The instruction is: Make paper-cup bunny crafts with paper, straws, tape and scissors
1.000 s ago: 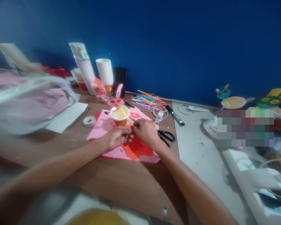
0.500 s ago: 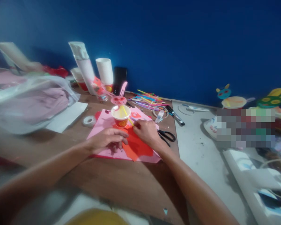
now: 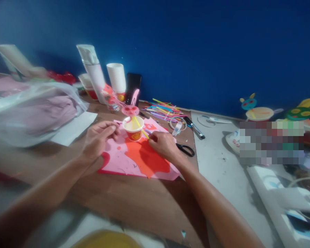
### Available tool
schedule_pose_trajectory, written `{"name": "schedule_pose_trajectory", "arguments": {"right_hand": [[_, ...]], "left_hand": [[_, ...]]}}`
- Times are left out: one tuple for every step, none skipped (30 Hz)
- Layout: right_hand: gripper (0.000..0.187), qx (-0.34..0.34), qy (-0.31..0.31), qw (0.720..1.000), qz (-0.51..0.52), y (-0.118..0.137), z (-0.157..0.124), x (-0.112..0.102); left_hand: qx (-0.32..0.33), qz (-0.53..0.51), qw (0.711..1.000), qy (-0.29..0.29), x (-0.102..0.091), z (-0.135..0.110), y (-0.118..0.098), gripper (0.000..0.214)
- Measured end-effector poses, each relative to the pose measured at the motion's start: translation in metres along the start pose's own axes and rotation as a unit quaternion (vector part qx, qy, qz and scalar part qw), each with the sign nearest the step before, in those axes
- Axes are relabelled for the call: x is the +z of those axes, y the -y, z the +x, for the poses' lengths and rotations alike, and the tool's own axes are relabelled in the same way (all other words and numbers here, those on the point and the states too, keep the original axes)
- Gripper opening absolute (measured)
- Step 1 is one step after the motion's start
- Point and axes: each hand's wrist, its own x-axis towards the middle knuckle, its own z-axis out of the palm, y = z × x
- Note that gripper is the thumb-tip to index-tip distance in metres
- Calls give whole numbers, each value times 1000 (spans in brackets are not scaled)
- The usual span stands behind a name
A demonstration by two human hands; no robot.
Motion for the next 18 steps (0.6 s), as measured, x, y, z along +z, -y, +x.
{"name": "schedule_pose_trajectory", "arguments": {"right_hand": [[18,1,3,1000,3,0,0,-1],[19,1,6,1000,7,1,0,-2],[18,2,9,1000,10,1,0,-3],[18,3,11,1000,14,1,0,-3],[18,4,12,1000,18,1,0,-4],[18,6,14,1000,21,1,0,-4],[18,7,15,1000,25,1,0,-4],[18,9,16,999,28,0,0,-4],[18,9,17,999,31,-1,0,-4],[18,10,18,999,35,-1,0,-3],[18,11,19,999,39,-2,0,-3],[18,12,20,999,44,-3,0,-2],[18,13,20,999,48,-5,1,-2],[18,15,21,998,51,-6,1,-1],[17,16,20,998,55,-7,1,0],[17,18,20,998,58,-8,1,0],[17,19,20,998,60,-8,1,0],[17,20,20,998,63,-9,1,1]], "left_hand": [[10,14,1000,-15,0,1,-1,10],[16,27,999,-25,-1,1,-1,10],[19,39,999,-30,-1,2,-1,12],[20,48,998,-32,-2,3,-1,13],[20,54,998,-33,-3,4,-1,14],[21,57,998,-35,-4,4,-1,14],[23,56,998,-35,-5,5,0,13],[26,53,998,-36,-6,7,1,13],[28,48,998,-38,-7,8,2,12],[29,42,998,-40,-9,10,3,12],[31,34,998,-43,-10,11,4,11],[34,26,998,-48,-12,13,5,11],[36,18,998,-54,-13,15,6,10],[39,12,997,-62,-14,16,7,9],[40,9,997,-68,-15,17,9,9],[41,10,996,-74,-16,18,9,10],[41,18,996,-77,-17,19,10,11],[41,35,996,-75,-18,20,9,13]]}}
